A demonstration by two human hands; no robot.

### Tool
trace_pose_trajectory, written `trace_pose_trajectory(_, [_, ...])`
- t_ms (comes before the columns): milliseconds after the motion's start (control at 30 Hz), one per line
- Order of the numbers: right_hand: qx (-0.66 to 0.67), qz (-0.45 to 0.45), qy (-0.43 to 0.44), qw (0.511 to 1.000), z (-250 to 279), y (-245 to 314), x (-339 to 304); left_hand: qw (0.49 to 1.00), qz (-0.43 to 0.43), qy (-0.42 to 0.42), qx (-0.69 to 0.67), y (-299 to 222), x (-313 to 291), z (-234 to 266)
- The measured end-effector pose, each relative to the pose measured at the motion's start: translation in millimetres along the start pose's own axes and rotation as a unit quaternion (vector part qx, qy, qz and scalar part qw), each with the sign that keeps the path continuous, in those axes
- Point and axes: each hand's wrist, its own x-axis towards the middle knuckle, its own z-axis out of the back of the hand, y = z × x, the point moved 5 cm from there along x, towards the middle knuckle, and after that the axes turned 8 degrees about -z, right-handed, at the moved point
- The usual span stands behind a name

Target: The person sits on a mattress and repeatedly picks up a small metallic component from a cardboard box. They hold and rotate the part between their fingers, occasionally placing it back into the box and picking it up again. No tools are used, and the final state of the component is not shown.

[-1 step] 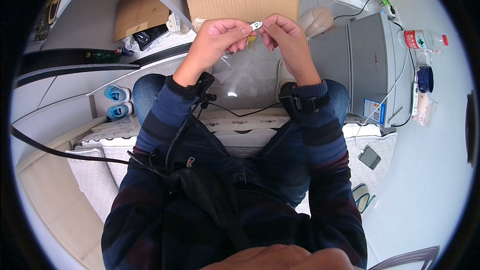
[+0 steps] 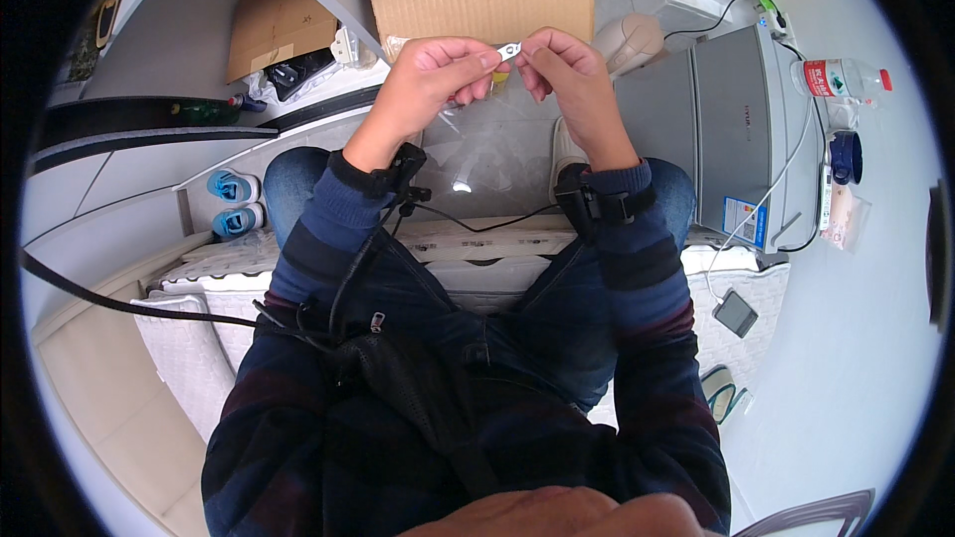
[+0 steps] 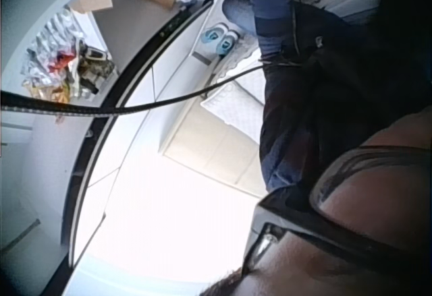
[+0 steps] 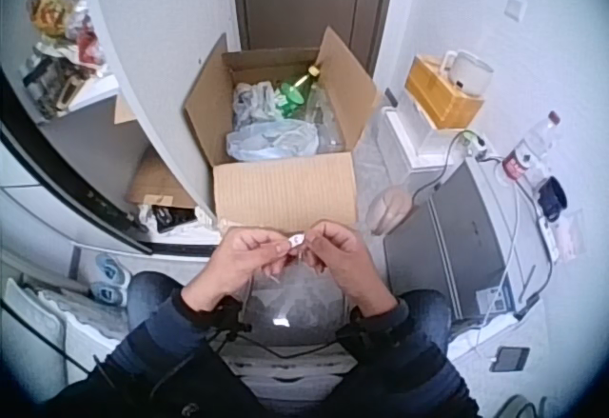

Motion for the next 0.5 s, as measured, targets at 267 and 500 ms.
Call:
trace_pose_trajectory(267, [-0.03,-0.001,0.014,0.999,-1.4,1.0,-0.3,1.0,0.016,0.013,-0.009,2.3,-0.3,5.3])
trace_pose_trajectory(500, [-0.046,-0.007,0.042,0.998,-3.4,3.5,-2.5,0.997,0.033,0.066,-0.033,-2.1,-1.8,8.9])
